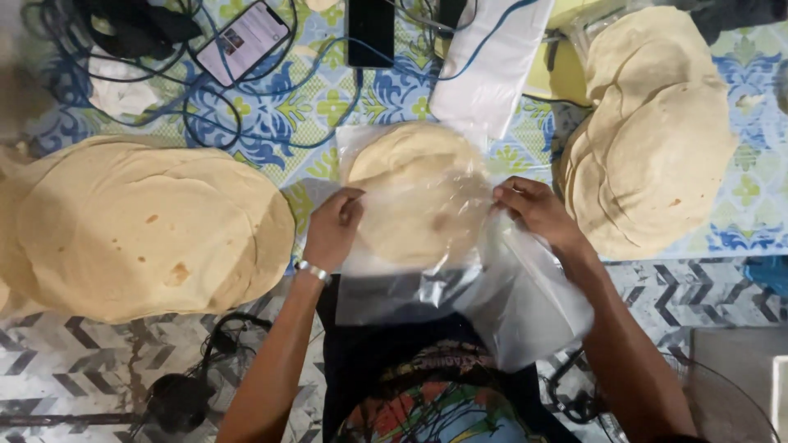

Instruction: The person packages individual flatbreads by placing them into clear plastic bags, smoothing the bags, and stacking the packaged items on a table.

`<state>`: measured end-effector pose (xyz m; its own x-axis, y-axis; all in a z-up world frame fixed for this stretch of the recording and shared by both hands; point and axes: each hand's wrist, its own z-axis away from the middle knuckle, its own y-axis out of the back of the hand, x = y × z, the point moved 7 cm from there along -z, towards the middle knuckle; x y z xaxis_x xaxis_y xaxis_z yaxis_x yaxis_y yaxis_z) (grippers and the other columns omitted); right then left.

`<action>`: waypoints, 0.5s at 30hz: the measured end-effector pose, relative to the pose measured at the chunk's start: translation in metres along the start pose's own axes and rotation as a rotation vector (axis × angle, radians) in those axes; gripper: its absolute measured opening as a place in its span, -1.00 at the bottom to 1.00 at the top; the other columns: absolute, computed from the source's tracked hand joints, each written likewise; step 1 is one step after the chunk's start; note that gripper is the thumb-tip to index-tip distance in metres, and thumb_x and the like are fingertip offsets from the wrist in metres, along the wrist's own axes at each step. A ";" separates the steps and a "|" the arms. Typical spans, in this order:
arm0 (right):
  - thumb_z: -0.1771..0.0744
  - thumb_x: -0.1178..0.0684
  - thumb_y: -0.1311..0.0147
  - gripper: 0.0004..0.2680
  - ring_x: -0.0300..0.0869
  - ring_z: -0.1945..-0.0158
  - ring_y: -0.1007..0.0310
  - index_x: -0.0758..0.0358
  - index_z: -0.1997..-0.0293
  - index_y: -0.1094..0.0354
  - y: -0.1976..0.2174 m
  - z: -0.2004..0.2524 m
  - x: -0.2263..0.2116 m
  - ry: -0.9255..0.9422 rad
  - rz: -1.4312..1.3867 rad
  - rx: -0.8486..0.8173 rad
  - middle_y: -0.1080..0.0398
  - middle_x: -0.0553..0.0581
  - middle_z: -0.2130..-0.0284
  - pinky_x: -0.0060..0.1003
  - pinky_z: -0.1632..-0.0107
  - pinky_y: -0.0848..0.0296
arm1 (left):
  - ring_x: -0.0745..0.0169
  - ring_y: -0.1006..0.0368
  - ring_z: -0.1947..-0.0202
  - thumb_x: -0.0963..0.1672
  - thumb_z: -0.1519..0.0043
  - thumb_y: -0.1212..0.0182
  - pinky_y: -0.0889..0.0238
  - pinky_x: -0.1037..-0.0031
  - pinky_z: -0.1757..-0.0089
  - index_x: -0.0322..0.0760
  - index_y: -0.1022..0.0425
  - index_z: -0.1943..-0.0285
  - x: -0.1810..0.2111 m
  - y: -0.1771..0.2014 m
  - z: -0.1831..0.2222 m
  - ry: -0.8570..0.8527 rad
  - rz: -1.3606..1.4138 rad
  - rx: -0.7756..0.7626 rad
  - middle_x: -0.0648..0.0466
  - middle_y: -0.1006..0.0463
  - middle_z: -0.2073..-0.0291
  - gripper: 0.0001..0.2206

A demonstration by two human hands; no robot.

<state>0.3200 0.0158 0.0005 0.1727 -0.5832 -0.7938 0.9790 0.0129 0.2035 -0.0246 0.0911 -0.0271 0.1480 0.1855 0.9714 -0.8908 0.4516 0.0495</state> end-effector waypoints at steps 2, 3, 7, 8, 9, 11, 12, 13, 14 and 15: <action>-0.39 -0.08 -0.11 -0.82 -0.41 0.52 -0.05 0.20 0.27 -0.44 -0.002 -0.012 0.001 0.061 0.013 0.021 -0.33 -0.10 0.52 -0.41 0.47 -0.02 | 0.20 -0.48 0.39 -0.18 -0.32 -0.23 -0.35 0.45 0.30 -0.31 -0.57 0.01 0.021 0.017 -0.008 -0.131 -0.302 0.232 -0.01 -0.60 0.28 -0.87; -0.39 -0.08 -0.11 -0.82 -0.41 0.52 -0.05 0.20 0.27 -0.44 -0.005 -0.018 0.001 0.066 0.011 0.022 -0.33 -0.10 0.52 -0.41 0.47 -0.02 | 0.20 -0.48 0.39 -0.18 -0.32 -0.23 -0.35 0.45 0.30 -0.31 -0.57 0.01 0.013 0.019 -0.015 -0.135 -0.304 0.232 -0.01 -0.60 0.28 -0.87; -0.38 -0.05 -0.15 -0.79 -0.35 0.45 -0.16 0.31 0.26 -0.41 0.001 -0.040 -0.003 0.306 0.206 0.166 -0.29 -0.01 0.54 -0.34 0.38 -0.17 | 0.09 -0.55 0.38 -0.14 -0.29 -0.24 -0.38 0.37 0.27 -0.28 -0.57 0.09 0.010 0.023 -0.032 -0.223 -0.415 0.372 -0.06 -0.61 0.34 -0.89; -0.38 -0.03 -0.15 -0.79 -0.33 0.42 -0.19 0.35 0.25 -0.40 0.004 -0.047 -0.004 0.384 0.262 0.208 -0.31 0.04 0.54 -0.30 0.35 -0.22 | 0.08 -0.56 0.41 -0.12 -0.30 -0.25 -0.39 0.35 0.29 -0.27 -0.56 0.11 0.007 0.026 -0.037 -0.124 -0.378 0.408 -0.04 -0.62 0.38 -0.88; -0.38 -0.03 -0.15 -0.79 -0.33 0.42 -0.19 0.35 0.25 -0.40 0.003 -0.052 -0.003 0.382 0.260 0.204 -0.31 0.04 0.54 -0.30 0.35 -0.22 | 0.08 -0.56 0.41 -0.12 -0.30 -0.25 -0.39 0.35 0.29 -0.27 -0.56 0.11 0.004 0.025 -0.039 -0.120 -0.381 0.408 -0.04 -0.62 0.38 -0.88; -0.40 -0.01 -0.11 -0.78 -0.26 0.41 -0.19 0.39 0.26 -0.40 0.006 -0.060 -0.003 0.384 0.297 0.239 -0.31 0.14 0.54 -0.24 0.31 -0.25 | 0.03 -0.56 0.40 -0.09 -0.29 -0.28 -0.38 0.30 0.32 -0.23 -0.54 0.16 0.008 0.027 -0.041 -0.197 -0.482 0.532 0.01 -0.60 0.39 -0.87; -0.40 -0.01 -0.11 -0.78 -0.26 0.41 -0.19 0.39 0.26 -0.40 0.006 -0.064 -0.004 0.385 0.296 0.239 -0.31 0.14 0.54 -0.24 0.31 -0.25 | 0.03 -0.56 0.40 -0.09 -0.29 -0.28 -0.38 0.30 0.32 -0.23 -0.54 0.16 0.011 0.026 -0.042 -0.197 -0.483 0.531 0.01 -0.60 0.39 -0.87; -0.40 -0.02 -0.09 -0.79 -0.21 0.41 -0.23 0.39 0.25 -0.41 0.007 -0.068 -0.006 0.397 0.321 0.258 -0.34 0.18 0.52 -0.22 0.30 -0.27 | 0.01 -0.54 0.38 -0.10 -0.27 -0.28 -0.38 0.25 0.30 -0.21 -0.54 0.18 0.014 0.026 -0.043 -0.176 -0.546 0.564 0.03 -0.59 0.39 -0.89; -0.40 -0.02 -0.08 -0.79 -0.16 0.41 -0.28 0.39 0.23 -0.41 0.008 -0.071 -0.008 0.409 0.346 0.277 -0.36 0.22 0.51 -0.20 0.29 -0.29 | -0.02 -0.53 0.37 -0.10 -0.26 -0.27 -0.37 0.19 0.29 -0.19 -0.54 0.21 0.017 0.027 -0.045 -0.154 -0.609 0.596 0.04 -0.59 0.39 -0.90; -0.40 -0.02 -0.08 -0.79 -0.16 0.41 -0.28 0.39 0.23 -0.41 0.007 -0.074 -0.008 0.407 0.344 0.280 -0.36 0.22 0.51 -0.20 0.29 -0.29 | -0.02 -0.53 0.37 -0.10 -0.26 -0.27 -0.37 0.19 0.29 -0.19 -0.54 0.21 0.016 0.025 -0.045 -0.155 -0.611 0.593 0.04 -0.59 0.39 -0.90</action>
<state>0.3336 0.0809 -0.0338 0.5559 -0.2245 -0.8003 0.8037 -0.1008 0.5865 -0.0254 0.1450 -0.0209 0.6520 -0.0818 0.7538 -0.7578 -0.1048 0.6441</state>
